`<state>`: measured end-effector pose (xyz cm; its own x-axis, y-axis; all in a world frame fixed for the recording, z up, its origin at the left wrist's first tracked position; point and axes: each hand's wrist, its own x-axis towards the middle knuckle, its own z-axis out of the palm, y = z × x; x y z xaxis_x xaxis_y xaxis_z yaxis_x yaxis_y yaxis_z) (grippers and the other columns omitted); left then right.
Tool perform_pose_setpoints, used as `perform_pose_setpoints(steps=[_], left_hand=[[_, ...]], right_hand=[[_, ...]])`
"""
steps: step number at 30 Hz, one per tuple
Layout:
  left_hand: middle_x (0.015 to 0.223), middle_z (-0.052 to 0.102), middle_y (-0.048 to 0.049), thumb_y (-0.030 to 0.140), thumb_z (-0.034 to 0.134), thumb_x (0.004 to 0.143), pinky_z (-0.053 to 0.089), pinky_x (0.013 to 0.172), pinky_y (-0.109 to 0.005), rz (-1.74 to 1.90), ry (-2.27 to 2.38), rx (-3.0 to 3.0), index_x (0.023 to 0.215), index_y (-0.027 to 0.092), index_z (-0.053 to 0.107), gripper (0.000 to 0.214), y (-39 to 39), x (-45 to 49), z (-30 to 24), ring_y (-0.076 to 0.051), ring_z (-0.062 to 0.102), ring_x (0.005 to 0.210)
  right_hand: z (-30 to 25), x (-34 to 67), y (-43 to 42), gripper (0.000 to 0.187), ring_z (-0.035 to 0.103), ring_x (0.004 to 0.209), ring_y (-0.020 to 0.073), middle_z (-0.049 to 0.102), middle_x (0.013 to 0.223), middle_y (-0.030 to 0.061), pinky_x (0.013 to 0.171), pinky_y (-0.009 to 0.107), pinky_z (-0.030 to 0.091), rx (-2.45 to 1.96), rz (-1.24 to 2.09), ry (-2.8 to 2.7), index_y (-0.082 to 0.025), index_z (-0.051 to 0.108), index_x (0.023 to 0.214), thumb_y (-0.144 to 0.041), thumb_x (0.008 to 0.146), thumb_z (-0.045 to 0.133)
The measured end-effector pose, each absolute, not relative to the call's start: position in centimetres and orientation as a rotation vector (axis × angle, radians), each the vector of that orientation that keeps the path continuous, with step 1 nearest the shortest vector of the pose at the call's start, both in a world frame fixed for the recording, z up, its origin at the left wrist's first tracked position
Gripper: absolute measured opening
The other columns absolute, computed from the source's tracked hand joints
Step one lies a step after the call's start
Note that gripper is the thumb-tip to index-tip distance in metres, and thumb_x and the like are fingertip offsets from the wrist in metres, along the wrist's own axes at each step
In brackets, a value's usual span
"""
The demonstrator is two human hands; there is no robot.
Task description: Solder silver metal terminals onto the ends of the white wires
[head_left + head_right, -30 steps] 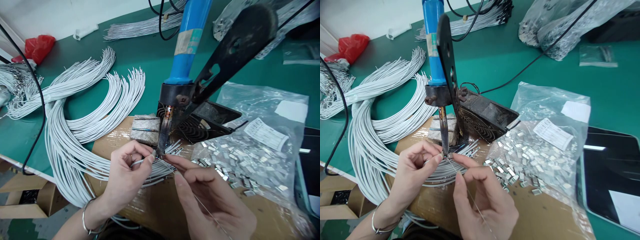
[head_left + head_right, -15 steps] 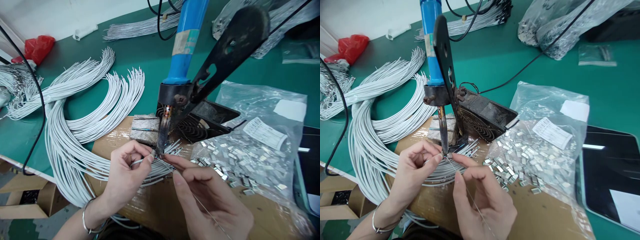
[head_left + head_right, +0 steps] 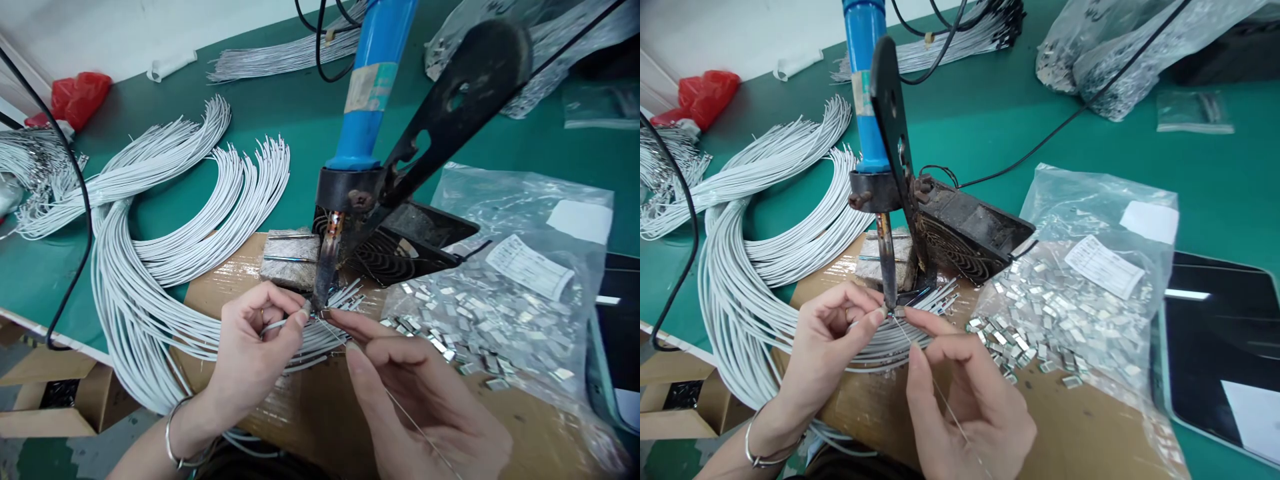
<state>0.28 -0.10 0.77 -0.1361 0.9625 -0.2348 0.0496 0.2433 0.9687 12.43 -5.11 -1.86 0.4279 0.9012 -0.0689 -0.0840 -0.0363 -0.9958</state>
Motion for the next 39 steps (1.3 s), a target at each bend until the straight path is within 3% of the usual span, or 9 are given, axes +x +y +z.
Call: perform_pose_setpoints(steps=[4, 10, 16, 27, 34, 39], left_hand=[[0.073, 0.074, -0.0062, 0.014, 0.078, 0.073, 0.037, 0.047, -0.018, 1.093, 1.456, 1.003, 0.065, 0.016, 0.067, 0.013, 0.0, 0.4, 0.8, -0.011, 0.057, 0.059], [0.080, 0.075, -0.0058, 0.014, 0.081, 0.072, 0.033, 0.046, -0.016, 1.069, 1.435, 0.958, 0.067, 0.013, 0.067, 0.014, -0.1, 0.3, 0.7, -0.004, 0.046, 0.050], [0.080, 0.076, -0.0067, 0.013, 0.081, 0.073, 0.039, 0.050, -0.016, 1.088, 1.427, 0.956, 0.068, 0.014, 0.068, 0.014, -0.2, 0.3, 0.6, -0.008, 0.056, 0.058], [0.083, 0.076, -0.0081, 0.016, 0.082, 0.072, 0.034, 0.048, -0.017, 1.074, 1.437, 0.951, 0.068, 0.013, 0.068, 0.015, -0.2, 0.2, 0.6, -0.006, 0.049, 0.054], [0.083, 0.076, -0.0081, 0.016, 0.084, 0.069, 0.037, 0.050, -0.015, 1.082, 1.448, 0.915, 0.067, 0.012, 0.068, 0.017, -0.2, 0.2, 0.4, -0.006, 0.053, 0.056], [0.084, 0.077, -0.0096, 0.016, 0.083, 0.072, 0.037, 0.050, -0.015, 1.077, 1.440, 0.940, 0.068, 0.012, 0.068, 0.016, -0.2, 0.1, 0.3, -0.007, 0.053, 0.056]], right_hand=[[-2.4, 12.9, -5.0, 0.019, 0.083, 0.092, 0.0142, 0.085, 0.107, 0.0066, 0.084, 0.016, 0.064, -1.335, 0.914, -0.900, -0.022, 0.065, 0.078, -0.018, 0.095, 0.075], [-3.2, 13.3, -5.0, 0.017, 0.083, 0.088, 0.0118, 0.086, 0.107, 0.0054, 0.085, 0.011, 0.062, -1.309, 0.875, -0.967, -0.022, 0.067, 0.080, -0.015, 0.094, 0.075], [-3.1, 13.1, -5.0, 0.015, 0.083, 0.090, 0.0107, 0.086, 0.108, 0.0047, 0.088, 0.009, 0.060, -1.295, 0.875, -0.960, -0.021, 0.069, 0.081, -0.016, 0.093, 0.077], [-2.6, 12.8, -4.9, 0.018, 0.082, 0.091, 0.0084, 0.085, 0.106, 0.0019, 0.089, 0.007, 0.058, -1.322, 0.903, -0.896, -0.023, 0.068, 0.080, -0.018, 0.095, 0.076], [-3.3, 13.2, -4.8, 0.017, 0.083, 0.092, 0.0147, 0.086, 0.108, 0.0052, 0.083, 0.015, 0.064, -1.300, 0.897, -0.969, -0.023, 0.068, 0.080, -0.018, 0.095, 0.074], [-3.4, 13.1, -4.9, 0.017, 0.083, 0.094, 0.0109, 0.085, 0.109, 0.0017, 0.087, 0.011, 0.061, -1.298, 0.907, -0.957, -0.024, 0.068, 0.081, -0.019, 0.095, 0.075]])
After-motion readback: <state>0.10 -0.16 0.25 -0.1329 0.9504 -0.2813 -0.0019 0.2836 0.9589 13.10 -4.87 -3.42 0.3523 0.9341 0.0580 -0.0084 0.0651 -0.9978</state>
